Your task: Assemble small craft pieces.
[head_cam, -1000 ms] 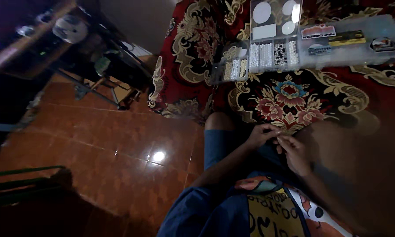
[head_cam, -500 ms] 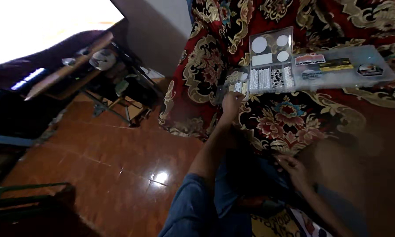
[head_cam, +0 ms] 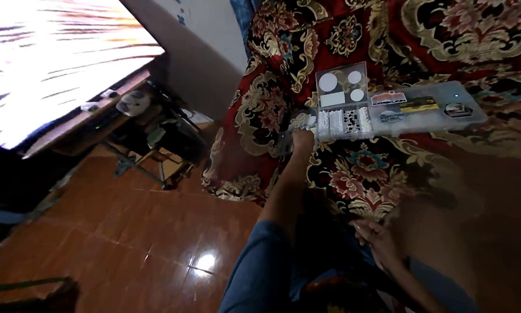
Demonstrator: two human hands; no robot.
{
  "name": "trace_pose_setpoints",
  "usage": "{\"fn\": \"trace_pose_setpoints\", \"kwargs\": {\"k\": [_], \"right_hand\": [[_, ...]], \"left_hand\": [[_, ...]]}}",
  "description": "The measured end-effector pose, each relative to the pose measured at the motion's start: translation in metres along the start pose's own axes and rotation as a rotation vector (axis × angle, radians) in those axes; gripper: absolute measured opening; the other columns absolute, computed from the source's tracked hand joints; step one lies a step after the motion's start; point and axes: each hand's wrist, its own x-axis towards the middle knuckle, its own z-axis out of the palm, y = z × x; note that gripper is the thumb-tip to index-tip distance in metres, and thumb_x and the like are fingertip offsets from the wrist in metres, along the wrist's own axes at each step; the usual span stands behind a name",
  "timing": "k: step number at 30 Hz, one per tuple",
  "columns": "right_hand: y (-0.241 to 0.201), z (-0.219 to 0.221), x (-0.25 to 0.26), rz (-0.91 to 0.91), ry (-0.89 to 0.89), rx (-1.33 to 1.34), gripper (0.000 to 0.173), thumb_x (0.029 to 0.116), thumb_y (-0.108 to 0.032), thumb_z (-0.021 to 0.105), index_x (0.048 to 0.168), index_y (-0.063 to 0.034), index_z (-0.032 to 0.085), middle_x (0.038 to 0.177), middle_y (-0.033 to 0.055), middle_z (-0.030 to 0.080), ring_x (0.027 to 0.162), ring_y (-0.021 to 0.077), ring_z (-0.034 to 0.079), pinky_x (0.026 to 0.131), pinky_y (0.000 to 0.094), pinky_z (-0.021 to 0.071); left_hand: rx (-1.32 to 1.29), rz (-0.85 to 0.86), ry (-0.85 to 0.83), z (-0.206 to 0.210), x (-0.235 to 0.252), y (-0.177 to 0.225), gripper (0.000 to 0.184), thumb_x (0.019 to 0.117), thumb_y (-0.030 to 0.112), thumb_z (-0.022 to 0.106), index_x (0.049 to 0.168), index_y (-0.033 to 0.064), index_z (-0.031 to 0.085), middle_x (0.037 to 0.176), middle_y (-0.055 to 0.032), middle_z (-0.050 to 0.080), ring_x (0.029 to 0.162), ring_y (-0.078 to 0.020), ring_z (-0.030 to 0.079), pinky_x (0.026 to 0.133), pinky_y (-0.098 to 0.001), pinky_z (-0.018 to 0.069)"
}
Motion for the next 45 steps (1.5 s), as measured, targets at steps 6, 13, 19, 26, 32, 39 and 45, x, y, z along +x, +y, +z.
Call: {"fn": "trace_pose_setpoints", "kwargs": {"k": [6,13,19,26,32,39,45], "right_hand": [[0.004,0.000,0.002,0.026,-0.024,0.040,0.011,0.0946,0.000,0.064,0.101,0.0028,0.073,0.077,0.0007,0.072,0.059,0.0043,0.063,0.059,0.0203,0.0555],[-0.002,0.000,-0.002,0.003,-0.040,-0.044,0.015,0.0973,-0.002,0.062,0.106,0.0048,0.072,0.085,0.0031,0.073,0.064,0.0055,0.065,0.062,0.0226,0.0574],[-0.009,0.000,-0.004,0.062,-0.011,-0.052,0.020,0.1017,-0.004,0.056,0.112,0.0057,0.071,0.089,0.0050,0.073,0.068,0.0066,0.067,0.064,0.0230,0.0583],[-0.006,-0.001,-0.006,-0.006,0.015,0.074,0.016,0.1002,-0.002,0.056,0.104,0.0030,0.071,0.078,-0.0006,0.071,0.061,0.0050,0.064,0.059,0.0212,0.0567],[0.001,-0.007,-0.005,-0.087,0.001,0.098,0.017,0.0990,0.000,0.055,0.098,0.0010,0.072,0.077,-0.0004,0.072,0.058,0.0046,0.063,0.056,0.0202,0.0556],[0.005,-0.008,-0.004,-0.125,-0.017,0.070,0.015,0.0974,0.000,0.057,0.095,-0.0020,0.072,0.075,-0.0020,0.071,0.058,0.0036,0.062,0.056,0.0200,0.0548],[0.006,-0.008,-0.003,-0.126,-0.010,0.099,0.015,0.0965,0.002,0.058,0.092,-0.0027,0.071,0.072,-0.0017,0.070,0.056,0.0038,0.062,0.054,0.0194,0.0543]], "left_hand": [[0.007,-0.006,-0.006,0.011,0.004,-0.002,0.024,0.0938,0.003,0.065,0.115,-0.0073,0.069,0.134,-0.0282,0.059,0.127,-0.0488,0.053,0.099,-0.0654,0.0470],[-0.378,0.055,0.165,0.004,-0.029,-0.025,0.025,0.1015,0.017,0.061,0.119,0.0014,0.071,0.122,-0.0247,0.067,0.119,-0.0442,0.062,0.103,-0.0633,0.0460],[-1.102,0.207,-0.050,0.038,-0.131,-0.012,0.023,0.0980,0.010,0.066,0.115,-0.0063,0.066,0.108,-0.0169,0.071,0.097,-0.0205,0.068,0.091,-0.0397,0.0551],[-1.599,0.108,-0.502,0.117,-0.198,0.017,0.023,0.1024,0.011,0.058,0.121,-0.0024,0.062,0.106,-0.0050,0.069,0.092,-0.0097,0.066,0.086,-0.0287,0.0555],[-1.858,0.055,-0.742,0.145,-0.190,0.032,0.024,0.1088,0.012,0.045,0.128,0.0011,0.055,0.109,-0.0021,0.068,0.095,-0.0089,0.068,0.089,-0.0276,0.0558],[-1.878,0.089,-0.783,0.155,-0.186,0.034,0.023,0.1095,0.013,0.042,0.123,0.0025,0.057,0.105,0.0004,0.066,0.092,-0.0070,0.066,0.087,-0.0269,0.0554],[-1.888,0.082,-0.808,0.151,-0.185,0.037,0.022,0.1096,0.013,0.042,0.116,0.0024,0.059,0.101,-0.0002,0.067,0.090,-0.0078,0.066,0.088,-0.0278,0.0557]]}}
